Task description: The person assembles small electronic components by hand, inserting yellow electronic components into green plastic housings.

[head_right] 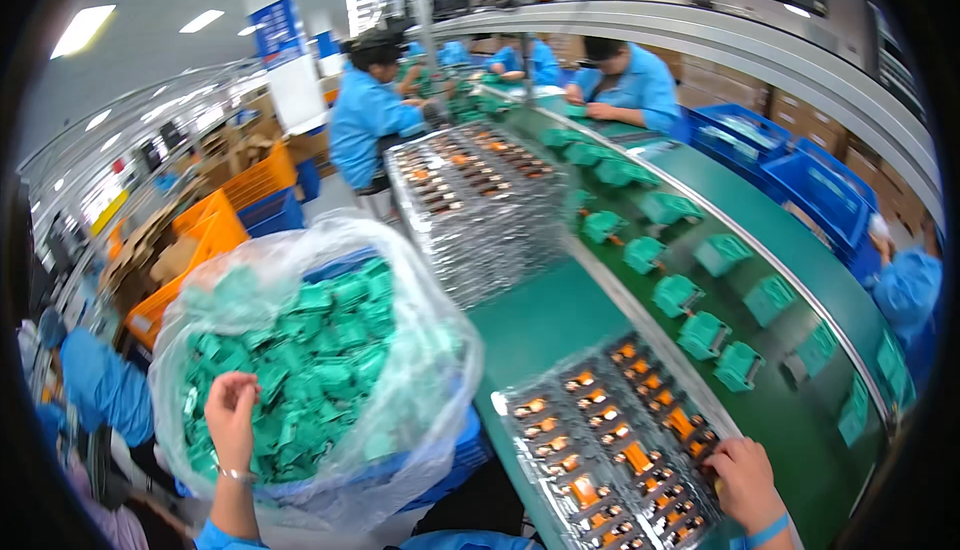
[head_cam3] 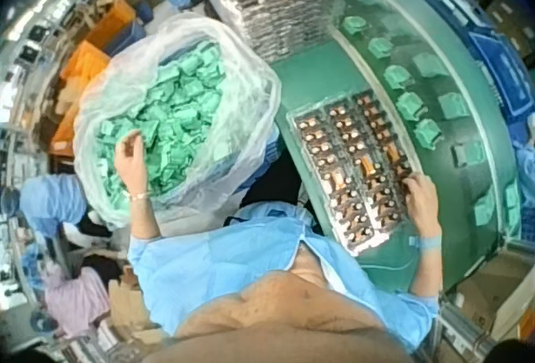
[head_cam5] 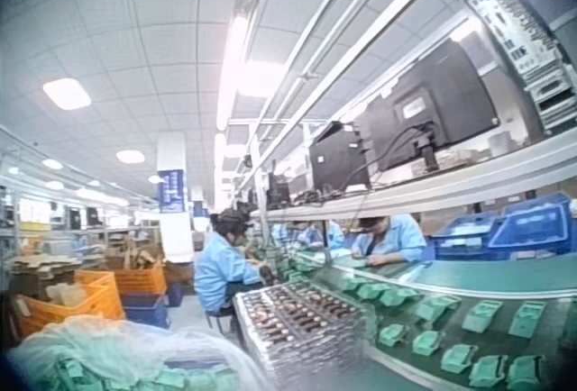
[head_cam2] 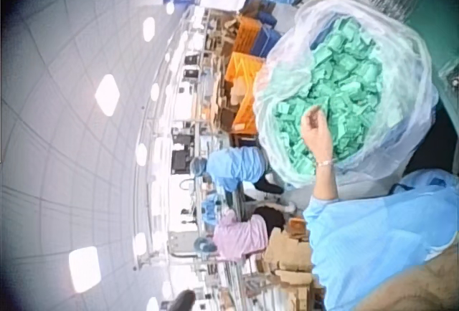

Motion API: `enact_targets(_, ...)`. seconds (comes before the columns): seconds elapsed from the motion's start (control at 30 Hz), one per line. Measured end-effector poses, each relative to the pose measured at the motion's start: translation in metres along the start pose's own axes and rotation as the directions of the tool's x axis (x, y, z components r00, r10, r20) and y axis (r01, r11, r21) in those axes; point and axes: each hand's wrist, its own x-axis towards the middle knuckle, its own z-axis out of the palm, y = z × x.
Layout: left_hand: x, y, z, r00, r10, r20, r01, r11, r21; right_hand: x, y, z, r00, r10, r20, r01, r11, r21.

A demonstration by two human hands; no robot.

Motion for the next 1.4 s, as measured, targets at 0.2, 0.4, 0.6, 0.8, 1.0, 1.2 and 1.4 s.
enact_targets(0.2, 0.024, -0.012, -0.064, 0.980, -0.140, 0.144, 0.061, 0.892, 0.449, 0.001, 0.006, 0.016, 0.997, -0.034, -0.070, 0.032, 0.999, -0.032)
enact_targets(0.4, 0.037, -0.035, -0.025, 0.864, -0.026, 0.502, -0.271, 0.817, 0.509, 0.005, 0.007, 0.022, 0.693, 0.684, -0.227, -0.297, 0.558, 0.775)
enact_targets(0.6, 0.060, -0.069, 0.046, 0.742, -0.288, 0.605, -0.437, 0.477, 0.763, 0.038, -0.033, 0.024, 0.710, 0.685, -0.161, -0.228, 0.440, 0.868)
enact_targets(0.8, 0.068, -0.097, 0.067, 0.704, -0.457, 0.543, -0.509, 0.209, 0.835, 0.059, -0.045, 0.042, 0.704, 0.701, -0.111, -0.201, 0.347, 0.916)
enact_targets(1.0, 0.081, -0.107, 0.049, 0.775, -0.387, 0.500, -0.261, 0.525, 0.810, 0.062, -0.040, 0.055, 0.684, 0.720, -0.115, -0.135, 0.281, 0.950)
enact_targets(1.2, 0.082, -0.019, 0.012, 0.940, -0.280, 0.194, 0.255, 0.956, 0.146, 0.062, -0.030, 0.067, 0.642, 0.759, -0.109, -0.071, 0.200, 0.977)
enact_targets(1.4, -0.020, 0.092, 0.080, 0.864, -0.060, 0.500, 0.461, 0.496, -0.736, 0.050, -0.022, 0.071, 0.613, 0.790, -0.010, -0.041, 0.044, 0.998)
